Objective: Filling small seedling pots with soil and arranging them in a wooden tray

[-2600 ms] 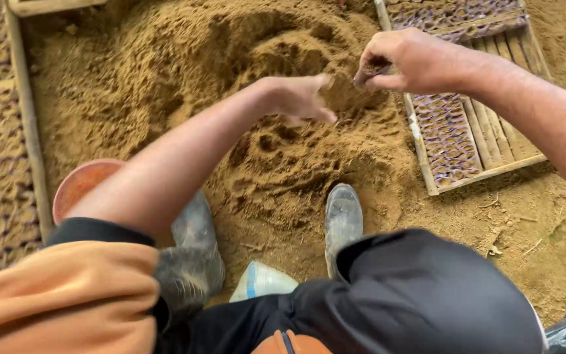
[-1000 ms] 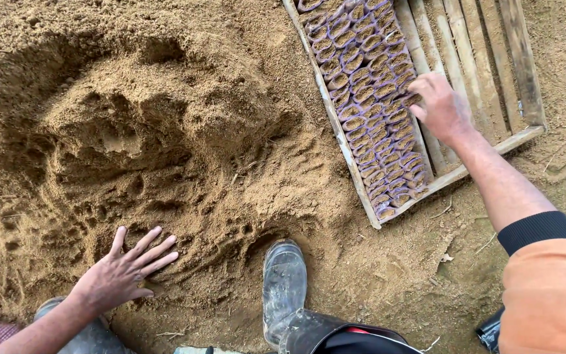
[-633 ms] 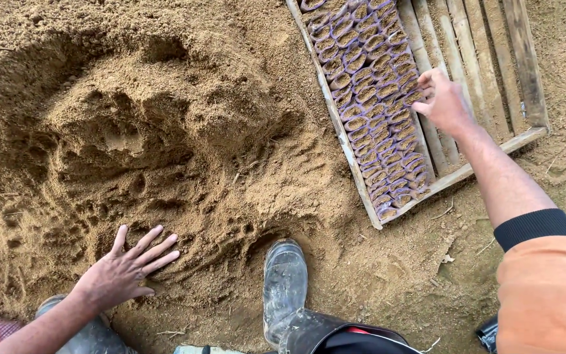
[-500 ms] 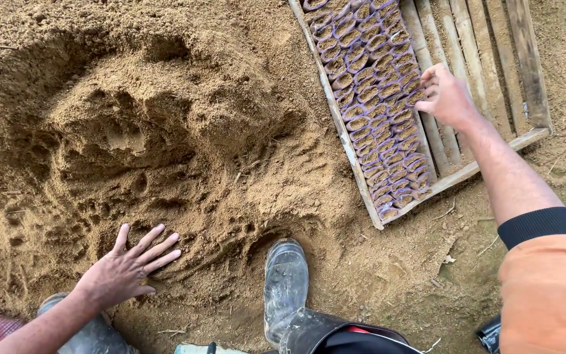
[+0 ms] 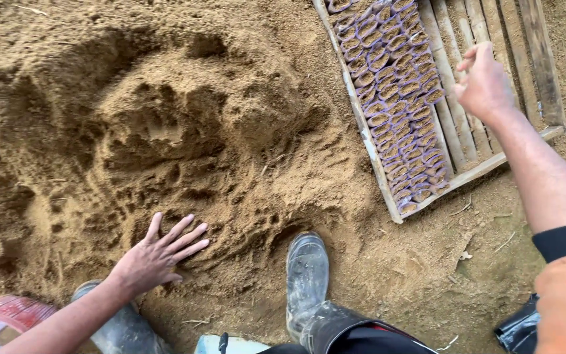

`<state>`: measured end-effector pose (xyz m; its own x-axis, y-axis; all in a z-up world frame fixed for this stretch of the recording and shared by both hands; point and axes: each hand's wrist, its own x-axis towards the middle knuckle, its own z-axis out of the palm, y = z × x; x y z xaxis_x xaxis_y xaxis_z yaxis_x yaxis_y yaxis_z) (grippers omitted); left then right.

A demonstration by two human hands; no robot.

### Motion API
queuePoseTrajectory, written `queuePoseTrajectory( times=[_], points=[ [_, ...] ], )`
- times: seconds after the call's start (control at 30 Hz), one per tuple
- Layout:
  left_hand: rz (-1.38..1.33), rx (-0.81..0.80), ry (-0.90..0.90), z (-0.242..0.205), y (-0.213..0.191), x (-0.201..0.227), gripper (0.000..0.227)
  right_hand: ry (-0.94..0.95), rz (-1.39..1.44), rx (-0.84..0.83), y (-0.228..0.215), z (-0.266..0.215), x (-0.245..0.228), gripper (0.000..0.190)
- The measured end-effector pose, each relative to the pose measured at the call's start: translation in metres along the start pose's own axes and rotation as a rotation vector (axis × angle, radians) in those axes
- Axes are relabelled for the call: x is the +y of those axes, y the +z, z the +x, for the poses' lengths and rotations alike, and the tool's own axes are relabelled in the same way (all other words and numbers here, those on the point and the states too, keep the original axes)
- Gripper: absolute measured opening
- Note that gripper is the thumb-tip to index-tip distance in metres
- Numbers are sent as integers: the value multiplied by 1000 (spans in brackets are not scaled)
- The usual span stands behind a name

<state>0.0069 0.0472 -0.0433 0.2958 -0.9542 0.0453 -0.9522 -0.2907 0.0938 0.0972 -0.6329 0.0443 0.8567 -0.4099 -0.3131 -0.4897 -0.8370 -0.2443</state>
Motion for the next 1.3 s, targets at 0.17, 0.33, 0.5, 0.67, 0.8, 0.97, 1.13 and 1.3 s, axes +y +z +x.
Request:
queuePoseTrajectory(
  times=[0.17, 0.33, 0.5, 0.67, 0.8, 0.97, 1.13, 1.3],
  points=[
    [-6, 2, 50, 2, 2, -4, 127, -293, 51, -20, -8, -74, -132, 41],
    [-41, -355, -33, 26, -31, -7, 73, -750, 64, -155, 43, -152, -238, 46],
    [-632, 85, -217, 21, -35, -16, 22, -1133, -384, -414, 89, -239, -312, 65],
    [-466, -124, -418, 17, -89, -32, 20, -1170, -590, -501, 110, -273, -348, 64],
    [-510, -129, -673, 28, -81, -44, 22, -895, -779, -313, 209, -234, -322, 62],
    [-652, -36, -889, 16, -29, -30, 20, -677, -654, -409, 304, -218, -294, 54],
    [-947, 155, -993, -10, -59, 14, 28, -687, -410, -315, 346, -239, -300, 22],
    [-1305, 686, -1313, 0, -30, 9, 30, -862, 231, 97, 264, -318, -377, 43]
  ],
)
